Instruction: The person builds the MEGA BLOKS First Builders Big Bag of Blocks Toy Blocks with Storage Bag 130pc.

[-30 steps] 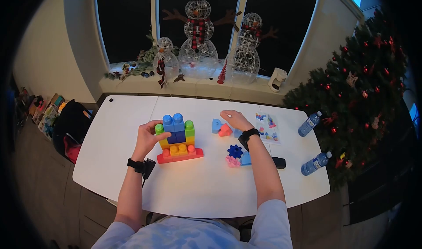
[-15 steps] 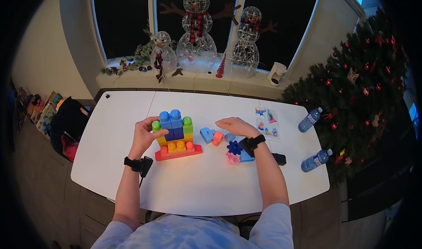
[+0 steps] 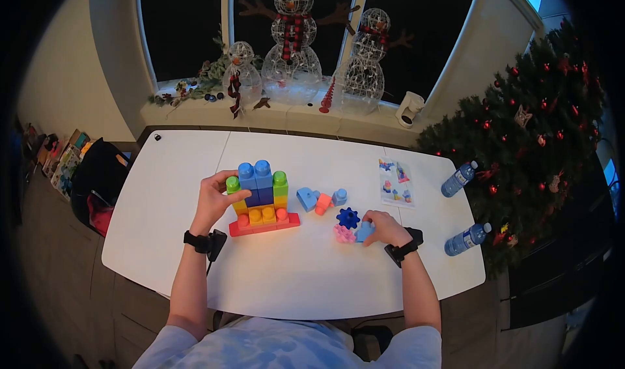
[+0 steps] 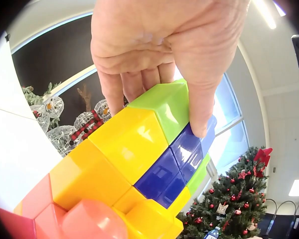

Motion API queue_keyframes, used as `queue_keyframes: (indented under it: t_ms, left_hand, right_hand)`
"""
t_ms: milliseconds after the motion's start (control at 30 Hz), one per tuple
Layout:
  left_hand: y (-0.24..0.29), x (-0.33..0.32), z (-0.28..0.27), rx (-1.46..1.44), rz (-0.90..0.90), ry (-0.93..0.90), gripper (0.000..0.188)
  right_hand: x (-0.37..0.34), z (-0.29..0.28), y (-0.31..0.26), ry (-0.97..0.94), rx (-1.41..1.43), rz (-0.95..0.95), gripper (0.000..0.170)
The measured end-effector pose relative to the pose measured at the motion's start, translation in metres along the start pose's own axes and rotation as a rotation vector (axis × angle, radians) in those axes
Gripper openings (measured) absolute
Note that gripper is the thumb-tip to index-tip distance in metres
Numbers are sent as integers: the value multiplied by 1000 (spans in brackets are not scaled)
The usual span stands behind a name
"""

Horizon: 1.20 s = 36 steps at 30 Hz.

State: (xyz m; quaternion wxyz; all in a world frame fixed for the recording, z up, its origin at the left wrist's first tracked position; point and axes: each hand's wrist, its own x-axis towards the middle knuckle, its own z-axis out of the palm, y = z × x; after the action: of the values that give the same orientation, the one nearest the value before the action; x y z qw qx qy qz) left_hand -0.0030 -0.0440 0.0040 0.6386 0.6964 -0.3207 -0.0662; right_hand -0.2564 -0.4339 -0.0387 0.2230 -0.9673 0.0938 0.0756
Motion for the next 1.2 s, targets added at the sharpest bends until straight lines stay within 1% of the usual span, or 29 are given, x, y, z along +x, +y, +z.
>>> queue_keyframes:
  t_ms: [33, 67, 133, 267, 333, 367, 433, 467, 533, 600, 667, 700, 767, 867, 900, 967, 1000, 1067, 1100, 1133, 1167, 1200]
  left_hand:
    - [0, 0, 0, -7, 1, 2, 44]
    - [-1, 0, 0, -14, 2, 5, 44]
    - [0, 0, 0, -11, -8, 3, 44]
    - [0, 0, 0, -14, -21, 0, 45]
    - [1, -1, 0, -15, -20, 0, 45]
    - [1, -1, -1, -14, -19, -5, 45]
    - [1, -1, -1, -11, -18, -5, 45]
    - [1, -1, -1, -12, -16, -2, 45]
    - [2, -1, 0, -5, -20, 0, 45]
    - [2, -2, 0, 1, -25, 5, 45]
    - [2, -2, 0, -36, -23, -1, 44]
    - [2, -2, 0, -34, -22, 4, 44]
    - [3, -2, 0, -4, -6, 1, 43]
    - [3, -1, 0, -18, -26, -6, 41]
    - [2, -1, -1, -13, -24, 1, 41]
    - [1, -1, -2, 8, -48, -16, 44]
    - [2, -2, -2, 12, -49, -11, 44]
    - [6, -1, -1, 110, 53, -26, 54]
    - [9, -1, 1, 115, 52, -25, 54]
    - [12, 1, 3, 107, 102, -4, 58]
    - [15, 2, 6, 100, 153, 17, 63]
    - [17, 5, 8, 106, 155, 18, 63]
  right_hand:
    - [-3, -4, -10, -41, 72, 50, 69]
    - [-6, -3, -15, -43, 73, 52, 69]
    - [-11, -1, -21, -32, 100, 172, 62]
    - [-20, -10, -29, -77, 41, 177, 59]
    - [-21, -26, -29, 119, 82, 80, 52]
    - [-19, -37, -42, 119, 84, 80, 52]
    - [-13, -59, -74, 440, 302, 94, 45]
    - [-10, -64, -89, 442, 303, 94, 45]
    - [-1, -64, -118, 415, 307, -75, 42]
    - [9, -43, -137, 277, 197, -233, 42]
    - [16, -2, -144, 284, 27, -293, 43]
    - [21, 17, -143, 283, 27, -298, 43]
    - [30, 48, -136, 234, -142, -286, 44]
    - [37, 64, -131, 181, -184, -287, 43]
    - [38, 60, -128, 181, -184, -296, 43]
    - [31, 26, -139, 146, 34, -207, 42]
    - [33, 7, -143, 176, 128, -214, 43]
    - [38, -42, -169, 317, 285, -310, 43]
    - [40, -63, -185, 419, 332, -364, 42]
    - [43, -79, -204, 521, 380, -417, 41]
    - [45, -92, -221, 523, 384, -420, 41]
    - [48, -102, -238, 539, 370, -492, 39]
